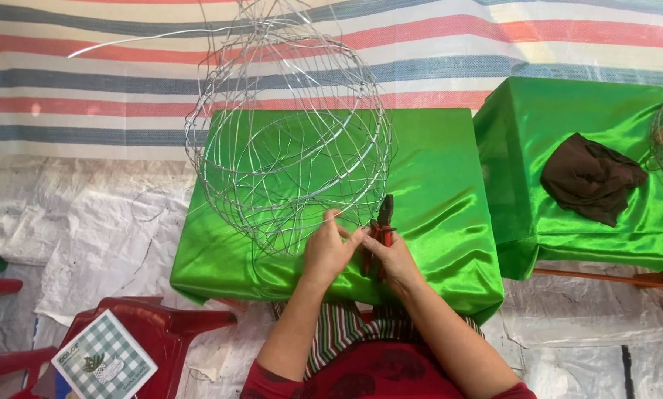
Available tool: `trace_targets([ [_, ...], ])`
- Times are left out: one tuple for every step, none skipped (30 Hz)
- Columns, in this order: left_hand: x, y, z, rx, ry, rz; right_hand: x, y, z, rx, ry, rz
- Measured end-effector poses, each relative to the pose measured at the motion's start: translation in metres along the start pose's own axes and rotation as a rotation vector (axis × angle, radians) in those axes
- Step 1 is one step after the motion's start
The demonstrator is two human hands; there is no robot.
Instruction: Shaping and assembling a metal wire cage frame using pliers to cut and bend the wire.
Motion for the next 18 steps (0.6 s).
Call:
trace_targets([
  [0.000,0.007,-0.001,-0.005,-0.001,-0.002,0.001,-0.002,-0.001,0.004,0.002,-0.003],
  [0.004,0.015,-0.001,-0.034,0.049,-0.080,0.001,-0.005,-0.003,0.016,-0.005,0.009],
  [0.009,0.023,-0.002,-0.062,0.100,-0.157,0.002,-0.007,-0.004,0.027,-0.013,0.022],
  [0.009,0.029,0.001,-0.065,0.099,-0.159,0.003,-0.009,-0.004,0.030,-0.012,0.019],
  [0.011,0.035,0.004,-0.079,0.104,-0.179,0.004,-0.010,-0.005,0.025,-0.007,0.055],
  [0.014,0.042,0.007,-0.093,0.109,-0.198,0.005,-0.011,-0.005,0.020,-0.002,0.090],
  [0.009,0.036,0.004,-0.095,0.109,-0.200,0.007,-0.013,-0.005,0.021,-0.003,0.088],
  [0.008,0.030,0.001,-0.105,0.173,-0.132,0.008,-0.014,-0.004,0.021,-0.011,0.084],
  [0.006,0.025,-0.001,-0.115,0.236,-0.064,0.010,-0.015,-0.004,0.020,-0.020,0.080],
  [0.004,0.021,-0.001,-0.116,0.235,-0.066,0.009,-0.019,-0.001,0.021,-0.020,0.078],
  [0.005,0.018,-0.001,-0.125,0.267,-0.050,0.009,-0.023,0.001,0.016,-0.018,0.111],
  [0.005,0.014,-0.001,-0.134,0.299,-0.034,0.008,-0.026,0.003,0.012,-0.016,0.145],
  [0.009,0.017,0.000,-0.133,0.299,-0.035,0.008,-0.026,0.004,0.011,-0.017,0.144],
  [0.012,0.019,0.001,-0.134,0.285,-0.062,0.007,-0.026,0.005,0.009,-0.027,0.160],
  [0.015,0.022,0.001,-0.136,0.272,-0.089,0.006,-0.026,0.005,0.008,-0.039,0.177],
  [0.013,0.018,0.001,-0.135,0.274,-0.090,0.003,-0.029,0.009,0.008,-0.041,0.177],
  [0.010,0.013,0.002,-0.146,0.258,-0.154,0.000,-0.031,0.013,0.009,-0.045,0.221],
  [0.007,0.008,0.003,-0.156,0.243,-0.219,-0.003,-0.033,0.018,0.009,-0.050,0.265],
])
Point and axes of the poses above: each hand's wrist, its own z-axis towards the middle knuckle, its own x-axis out of the palm, y = z × x, the point moved 7 cm from there along z, towards the middle knuckle, and after that the axes turned 4 degrees about x, right-handed, at the moved point
